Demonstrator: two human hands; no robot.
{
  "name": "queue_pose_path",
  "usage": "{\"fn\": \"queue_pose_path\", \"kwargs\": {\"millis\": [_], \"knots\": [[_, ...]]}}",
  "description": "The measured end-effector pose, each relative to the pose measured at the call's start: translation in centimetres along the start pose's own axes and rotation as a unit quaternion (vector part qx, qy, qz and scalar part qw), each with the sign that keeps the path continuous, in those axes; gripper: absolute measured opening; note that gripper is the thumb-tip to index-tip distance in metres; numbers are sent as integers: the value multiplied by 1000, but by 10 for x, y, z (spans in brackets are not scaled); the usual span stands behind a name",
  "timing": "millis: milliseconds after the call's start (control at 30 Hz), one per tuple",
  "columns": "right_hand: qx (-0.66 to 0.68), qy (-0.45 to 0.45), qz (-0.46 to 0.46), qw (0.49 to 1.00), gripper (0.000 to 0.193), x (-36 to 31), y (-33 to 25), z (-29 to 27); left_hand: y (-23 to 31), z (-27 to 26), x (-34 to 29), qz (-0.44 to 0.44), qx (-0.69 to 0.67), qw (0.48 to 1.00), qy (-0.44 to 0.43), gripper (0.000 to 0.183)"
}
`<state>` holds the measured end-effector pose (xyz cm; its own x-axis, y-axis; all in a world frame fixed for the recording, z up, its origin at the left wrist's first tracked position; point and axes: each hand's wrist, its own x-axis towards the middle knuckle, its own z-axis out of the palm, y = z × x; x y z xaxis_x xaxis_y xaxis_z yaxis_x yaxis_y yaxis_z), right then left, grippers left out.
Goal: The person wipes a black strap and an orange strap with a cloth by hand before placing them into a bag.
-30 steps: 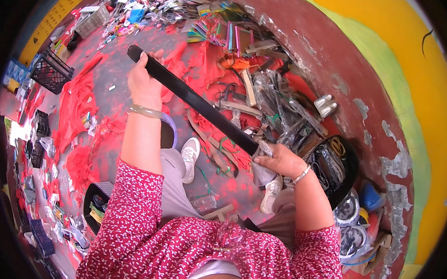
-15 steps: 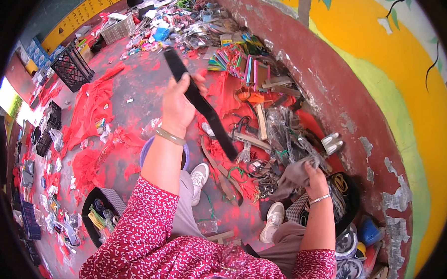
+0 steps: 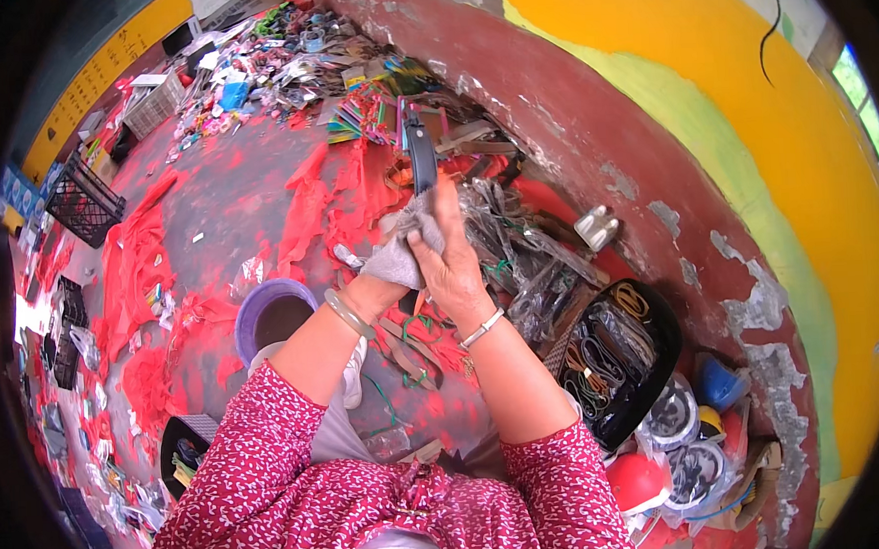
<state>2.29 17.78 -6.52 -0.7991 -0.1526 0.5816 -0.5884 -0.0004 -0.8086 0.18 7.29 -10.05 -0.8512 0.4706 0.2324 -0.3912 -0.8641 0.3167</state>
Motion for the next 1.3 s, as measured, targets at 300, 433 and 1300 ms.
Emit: {"fn": "queue_pose_path", "kwargs": {"millis": [300,433,1300], "knots": [[350,106,224,903,35,-12,-10,-20,-14,23,-6,149,638,755,-19,96],[392,133,221,883,29,-9,-12,-29,-21,51,-1,99,602,792,15,97],[326,229,248,883,32,2,8,-70,-41,32,-15,-20,442,897,13,65]]}}
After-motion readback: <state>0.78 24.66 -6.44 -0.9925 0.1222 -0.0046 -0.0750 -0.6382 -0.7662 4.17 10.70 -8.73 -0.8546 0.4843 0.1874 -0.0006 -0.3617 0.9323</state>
